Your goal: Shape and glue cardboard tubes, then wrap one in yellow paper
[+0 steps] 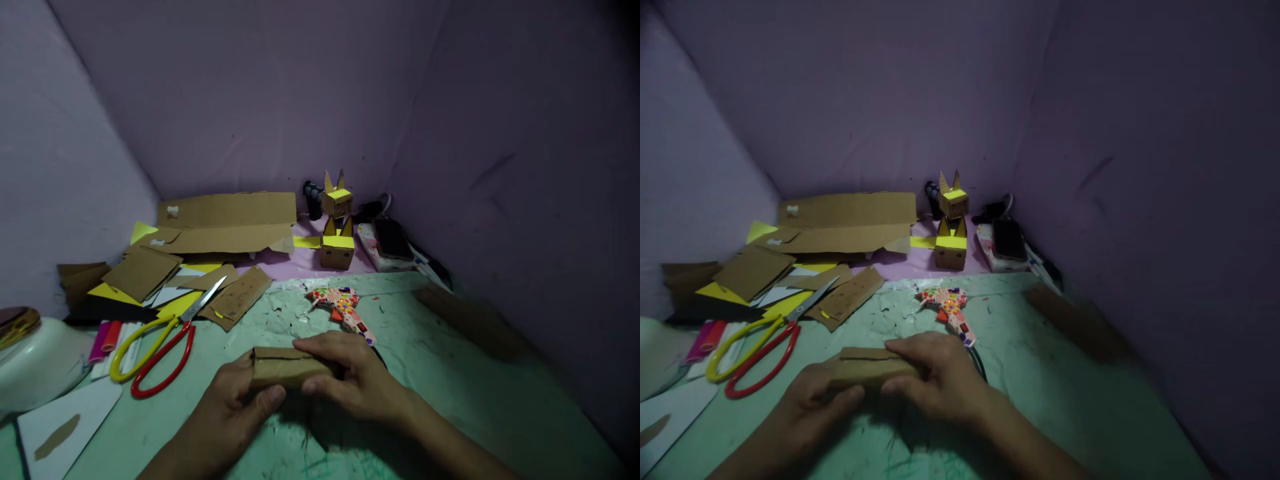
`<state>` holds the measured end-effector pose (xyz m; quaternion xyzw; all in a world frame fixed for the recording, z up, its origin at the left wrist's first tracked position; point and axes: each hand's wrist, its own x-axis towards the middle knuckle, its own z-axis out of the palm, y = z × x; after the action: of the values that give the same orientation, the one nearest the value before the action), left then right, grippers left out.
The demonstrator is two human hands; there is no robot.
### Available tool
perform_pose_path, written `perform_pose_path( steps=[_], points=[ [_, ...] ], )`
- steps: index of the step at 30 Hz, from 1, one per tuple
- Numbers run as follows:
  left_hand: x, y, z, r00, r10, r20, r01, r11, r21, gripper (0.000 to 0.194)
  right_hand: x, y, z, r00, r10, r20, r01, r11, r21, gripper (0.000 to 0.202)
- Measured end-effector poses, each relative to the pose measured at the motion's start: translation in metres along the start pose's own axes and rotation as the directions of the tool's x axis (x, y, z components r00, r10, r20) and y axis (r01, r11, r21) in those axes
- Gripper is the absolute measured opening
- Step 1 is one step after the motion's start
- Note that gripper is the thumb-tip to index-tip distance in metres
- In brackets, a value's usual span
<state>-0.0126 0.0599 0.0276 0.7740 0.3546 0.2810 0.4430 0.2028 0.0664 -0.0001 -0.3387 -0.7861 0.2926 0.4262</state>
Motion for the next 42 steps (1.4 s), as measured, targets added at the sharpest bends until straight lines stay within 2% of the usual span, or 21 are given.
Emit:
perform_pose_path(
  steps=[2, 4, 6, 7, 8, 9, 10, 11, 13, 15, 18, 21, 23, 26, 29, 32, 34, 36, 38, 42],
  points=[
    [-0.001, -0.002, 0.001, 0.997, 0.043, -0.069, -0.043, 0.999, 0.000, 0.028, 0.000, -0.005, 0.000, 0.999, 0.045, 0.024, -0.045, 0.999, 0.016, 0.046],
    [-0.003, -0.006, 0.003, 0.994, 0.035, -0.101, -0.036, 0.999, -0.016, 0.028, 0.000, -0.008, -0.005, 0.998, 0.057, 0.006, -0.057, 0.998, -0.023, 0.046],
    [-0.006, -0.009, 0.004, 0.988, -0.031, -0.151, 0.027, 0.999, -0.030, 0.027, -0.002, -0.009, -0.016, 0.987, 0.106, -0.118, -0.119, 0.987, -0.105, 0.040],
    [-0.006, -0.010, 0.004, 0.979, -0.079, -0.188, 0.074, 0.997, -0.033, 0.027, -0.003, -0.008, -0.024, 0.963, 0.165, -0.213, -0.199, 0.969, -0.148, 0.035],
    [-0.007, -0.011, 0.004, 0.965, -0.131, -0.228, 0.126, 0.991, -0.037, 0.027, -0.004, -0.006, -0.032, 0.919, 0.244, -0.310, -0.309, 0.934, -0.182, 0.033],
    [-0.007, -0.011, 0.004, 0.949, -0.179, -0.261, 0.173, 0.984, -0.047, 0.028, -0.004, -0.004, -0.040, 0.856, 0.347, -0.384, -0.446, 0.870, -0.208, 0.032],
    [-0.007, -0.011, 0.004, 0.933, -0.215, -0.289, 0.207, 0.977, -0.058, 0.029, -0.004, -0.002, -0.048, 0.795, 0.449, -0.408, -0.568, 0.786, -0.242, 0.035],
    [-0.007, -0.010, 0.004, 0.923, -0.234, -0.306, 0.224, 0.972, -0.067, 0.029, -0.003, 0.001, -0.054, 0.739, 0.543, -0.399, -0.663, 0.691, -0.288, 0.039],
    [-0.006, -0.008, 0.004, 0.915, -0.228, -0.333, 0.217, 0.974, -0.070, 0.027, 0.000, 0.008, -0.060, 0.659, 0.680, -0.322, -0.749, 0.551, -0.368, 0.043],
    [-0.005, -0.007, 0.004, 0.914, -0.189, -0.360, 0.182, 0.982, -0.054, 0.024, 0.005, 0.014, -0.059, 0.623, 0.741, -0.253, -0.770, 0.521, -0.368, 0.035],
    [-0.006, -0.007, 0.004, 0.908, -0.162, -0.387, 0.151, 0.987, -0.059, 0.022, 0.011, 0.024, -0.052, 0.611, 0.763, -0.211, -0.788, 0.561, -0.255, 0.020],
    [-0.006, -0.009, 0.002, 0.891, -0.170, -0.421, 0.155, 0.985, -0.070, 0.025, 0.012, 0.033, -0.048, 0.607, 0.781, -0.145, -0.794, 0.600, -0.093, 0.019],
    [-0.007, -0.010, 0.001, 0.885, -0.192, -0.423, 0.178, 0.981, -0.073, 0.026, 0.008, 0.034, -0.047, 0.625, 0.773, -0.108, -0.776, 0.630, 0.015, 0.019],
    [-0.008, -0.013, 0.000, 0.884, -0.210, -0.419, 0.193, 0.978, -0.084, 0.025, 0.000, 0.027, -0.046, 0.679, 0.727, -0.104, -0.701, 0.684, 0.200, 0.020],
    [-0.009, -0.015, -0.001, 0.870, -0.192, -0.455, 0.176, 0.981, -0.078, 0.027, -0.006, 0.013, -0.045, 0.725, 0.674, -0.142, -0.569, 0.702, 0.428, 0.027],
    [-0.008, -0.016, -0.001, 0.855, -0.202, -0.477, 0.190, 0.979, -0.074, 0.027, -0.006, 0.000, -0.046, 0.735, 0.656, -0.168, -0.480, 0.680, 0.553, 0.033],
    [-0.008, -0.016, 0.000, 0.862, -0.203, -0.464, 0.193, 0.979, -0.069, 0.023, -0.006, -0.004, -0.048, 0.731, 0.671, -0.121, -0.480, 0.633, 0.607, 0.039],
    [-0.007, -0.014, 0.000, 0.875, -0.169, -0.454, 0.177, 0.984, -0.027, 0.020, -0.007, -0.007, -0.049, 0.732, 0.679, -0.050, -0.512, 0.597, 0.617, 0.043],
    [-0.007, -0.011, 0.001, 0.881, -0.102, -0.462, 0.147, 0.987, 0.062, 0.019, -0.009, -0.009, -0.047, 0.746, 0.666, -0.011, -0.530, 0.604, 0.595, 0.048],
    [-0.007, -0.004, 0.004, 0.870, 0.111, -0.481, 0.028, 0.962, 0.273, 0.015, -0.016, -0.019, -0.038, 0.739, 0.671, 0.059, -0.560, 0.563, 0.607, 0.054]
  ],
)
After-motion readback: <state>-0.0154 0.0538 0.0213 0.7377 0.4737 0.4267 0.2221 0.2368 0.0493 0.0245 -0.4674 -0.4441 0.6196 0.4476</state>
